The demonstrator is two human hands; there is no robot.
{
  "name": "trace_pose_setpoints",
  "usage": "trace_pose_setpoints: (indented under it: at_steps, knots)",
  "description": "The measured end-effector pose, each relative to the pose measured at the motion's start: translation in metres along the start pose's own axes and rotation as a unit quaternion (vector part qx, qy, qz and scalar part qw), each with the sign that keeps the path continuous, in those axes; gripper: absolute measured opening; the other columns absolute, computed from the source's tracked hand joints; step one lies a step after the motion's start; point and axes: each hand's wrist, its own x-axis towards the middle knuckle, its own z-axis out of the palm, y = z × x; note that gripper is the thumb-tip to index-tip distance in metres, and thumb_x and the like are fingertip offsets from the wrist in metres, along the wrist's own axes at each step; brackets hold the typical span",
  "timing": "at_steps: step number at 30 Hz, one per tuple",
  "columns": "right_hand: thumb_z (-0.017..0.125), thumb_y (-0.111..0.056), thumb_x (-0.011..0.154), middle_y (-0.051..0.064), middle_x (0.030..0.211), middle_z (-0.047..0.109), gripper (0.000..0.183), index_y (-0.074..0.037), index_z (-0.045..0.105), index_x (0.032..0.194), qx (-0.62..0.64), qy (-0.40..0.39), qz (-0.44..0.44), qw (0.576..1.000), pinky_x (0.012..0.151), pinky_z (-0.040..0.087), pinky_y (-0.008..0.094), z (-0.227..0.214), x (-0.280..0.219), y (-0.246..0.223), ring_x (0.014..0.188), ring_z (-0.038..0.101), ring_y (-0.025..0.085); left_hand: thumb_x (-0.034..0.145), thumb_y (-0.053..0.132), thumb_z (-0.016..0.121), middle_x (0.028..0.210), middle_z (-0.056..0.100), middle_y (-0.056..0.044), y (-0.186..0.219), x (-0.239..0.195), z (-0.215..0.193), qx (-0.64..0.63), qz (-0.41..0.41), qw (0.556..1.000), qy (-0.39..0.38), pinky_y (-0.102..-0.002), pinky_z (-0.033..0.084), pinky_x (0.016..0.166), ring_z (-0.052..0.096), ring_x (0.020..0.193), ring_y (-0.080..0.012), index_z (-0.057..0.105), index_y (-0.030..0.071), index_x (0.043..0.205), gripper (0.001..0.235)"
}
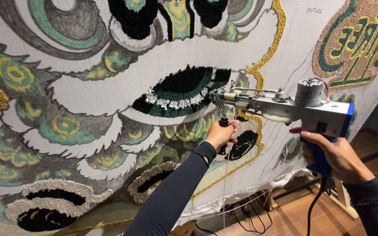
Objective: The person uses a handheld electric tufting gun to apply yarn into a stretched canvas, creating a textured design. They guide the tool along the contours of a pre-drawn pattern, filling in dark green sections of a large, stylized face.
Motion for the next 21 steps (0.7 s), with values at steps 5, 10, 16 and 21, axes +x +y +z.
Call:
trace_pose_setpoints:
  at_steps: [5,10,16,21]
  knots:
    - [0.068,-0.025,0.093,0.006,0.065,0.055,0.029,-0.001,0.072,0.109,-0.017,-0.006,-0.042,0.999,0.046,0.043,0.035,0.011,0.007,0.000,0.051,0.051,0.018,0.093,0.037,0.071,0.095,0.072,-0.005,0.000,0.010,-0.010,0.002,0.015,1.000,-0.002,-0.026,0.041,0.038,0.066,0.051,-0.0140,0.069,0.005,0.125,0.045]
    - [0.070,-0.022,0.091,0.003,0.062,0.054,0.021,-0.004,0.073,0.101,-0.033,0.013,-0.070,0.997,0.045,0.042,0.032,0.043,0.003,-0.010,0.048,0.050,0.014,0.095,0.035,0.069,0.095,0.071,-0.003,0.001,0.025,-0.030,0.024,0.008,1.000,-0.002,-0.027,0.041,0.038,0.067,0.051,-0.0142,0.066,0.005,0.129,0.045]
    - [0.074,-0.023,0.090,0.003,0.055,0.055,0.024,-0.002,0.065,0.085,-0.121,0.035,-0.152,0.980,0.041,0.037,0.031,0.089,0.001,-0.021,0.042,0.049,0.013,0.096,0.038,0.067,0.098,0.071,-0.008,0.005,0.045,-0.066,0.061,-0.004,0.998,0.001,-0.026,0.045,0.040,0.069,0.053,-0.0141,0.066,0.007,0.133,0.048]
    - [0.075,-0.024,0.088,0.001,0.054,0.054,0.023,-0.004,0.064,0.084,-0.131,0.024,-0.172,0.976,0.039,0.036,0.031,0.100,0.005,-0.023,0.042,0.047,0.011,0.096,0.040,0.068,0.106,0.073,-0.006,0.008,0.050,-0.082,0.083,-0.012,0.996,0.004,-0.028,0.045,0.039,0.068,0.054,-0.0143,0.065,0.007,0.133,0.050]
